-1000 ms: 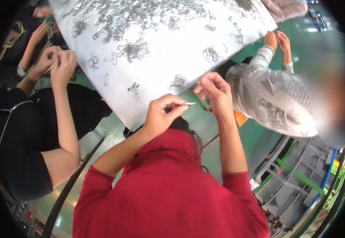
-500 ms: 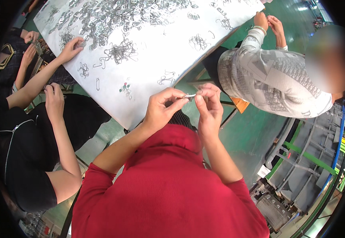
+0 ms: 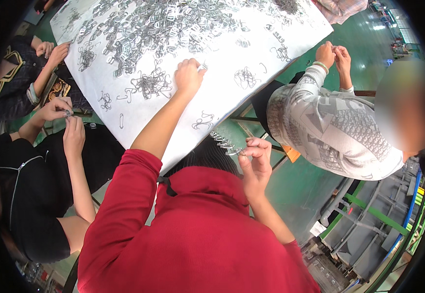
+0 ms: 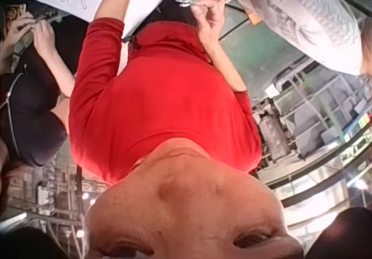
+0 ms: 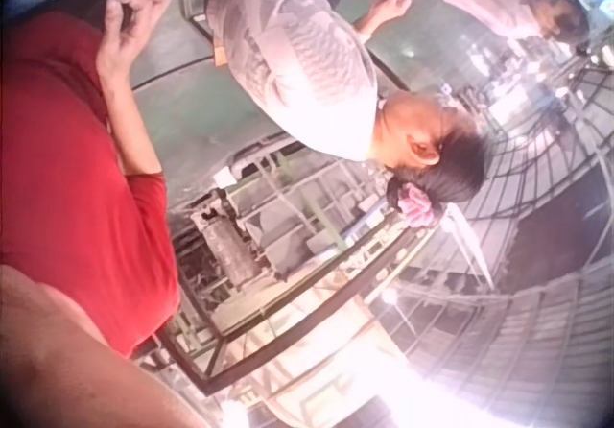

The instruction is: The person repeatedly picks small metal clips from a large white table and links them together by hand, forming a chain. The person occasionally lifts the growing chain to check its length and continues adding clips. Other people at the table perform the same task.

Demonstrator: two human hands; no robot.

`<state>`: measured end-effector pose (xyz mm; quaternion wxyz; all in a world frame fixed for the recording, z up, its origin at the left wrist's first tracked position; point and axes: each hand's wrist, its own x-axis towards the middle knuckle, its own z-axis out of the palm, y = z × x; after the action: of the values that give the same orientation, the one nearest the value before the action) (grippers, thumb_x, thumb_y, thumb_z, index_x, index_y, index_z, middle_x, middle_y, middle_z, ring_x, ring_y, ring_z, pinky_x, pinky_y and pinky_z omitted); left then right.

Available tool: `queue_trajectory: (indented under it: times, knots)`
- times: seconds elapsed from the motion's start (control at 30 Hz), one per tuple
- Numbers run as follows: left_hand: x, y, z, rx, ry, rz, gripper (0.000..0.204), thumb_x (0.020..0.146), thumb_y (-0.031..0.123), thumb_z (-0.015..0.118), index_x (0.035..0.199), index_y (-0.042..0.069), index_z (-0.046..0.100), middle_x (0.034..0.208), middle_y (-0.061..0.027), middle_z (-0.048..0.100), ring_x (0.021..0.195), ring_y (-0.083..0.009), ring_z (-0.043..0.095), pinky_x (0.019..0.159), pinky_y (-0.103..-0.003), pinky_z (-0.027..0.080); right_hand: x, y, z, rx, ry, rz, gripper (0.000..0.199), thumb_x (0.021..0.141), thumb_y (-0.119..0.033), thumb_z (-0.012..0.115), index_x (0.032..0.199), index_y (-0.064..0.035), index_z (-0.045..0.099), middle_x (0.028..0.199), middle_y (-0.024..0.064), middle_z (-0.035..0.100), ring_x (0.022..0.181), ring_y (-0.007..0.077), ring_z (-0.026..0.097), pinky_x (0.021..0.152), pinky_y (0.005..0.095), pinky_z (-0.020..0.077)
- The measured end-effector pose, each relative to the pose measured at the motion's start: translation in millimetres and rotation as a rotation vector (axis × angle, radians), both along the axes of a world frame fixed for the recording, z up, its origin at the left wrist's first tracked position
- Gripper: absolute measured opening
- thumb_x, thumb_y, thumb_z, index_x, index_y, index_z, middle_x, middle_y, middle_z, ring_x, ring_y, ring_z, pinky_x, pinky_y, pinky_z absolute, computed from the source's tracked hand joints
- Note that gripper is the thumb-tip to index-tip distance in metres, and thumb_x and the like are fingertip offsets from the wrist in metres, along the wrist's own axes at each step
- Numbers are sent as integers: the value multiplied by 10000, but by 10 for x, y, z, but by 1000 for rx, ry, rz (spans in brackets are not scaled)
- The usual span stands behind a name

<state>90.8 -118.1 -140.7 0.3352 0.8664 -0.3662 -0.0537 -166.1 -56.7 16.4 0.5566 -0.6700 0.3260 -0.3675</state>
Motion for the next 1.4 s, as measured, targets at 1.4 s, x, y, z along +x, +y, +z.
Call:
queue_trajectory:
  times: [1.4]
  knots:
    - [-1147, 1882, 1549, -432, 779, -247, 117, 815, -13, 630, 930, 7, 644, 884, -80, 666, 719, -119, 624, 648, -242, 495, 2393, -381, -1490, -713, 951, 616, 181, 817, -227, 630, 893, -67, 669, 860, 142, 659, 813, 250, 632, 736, 366, 477]
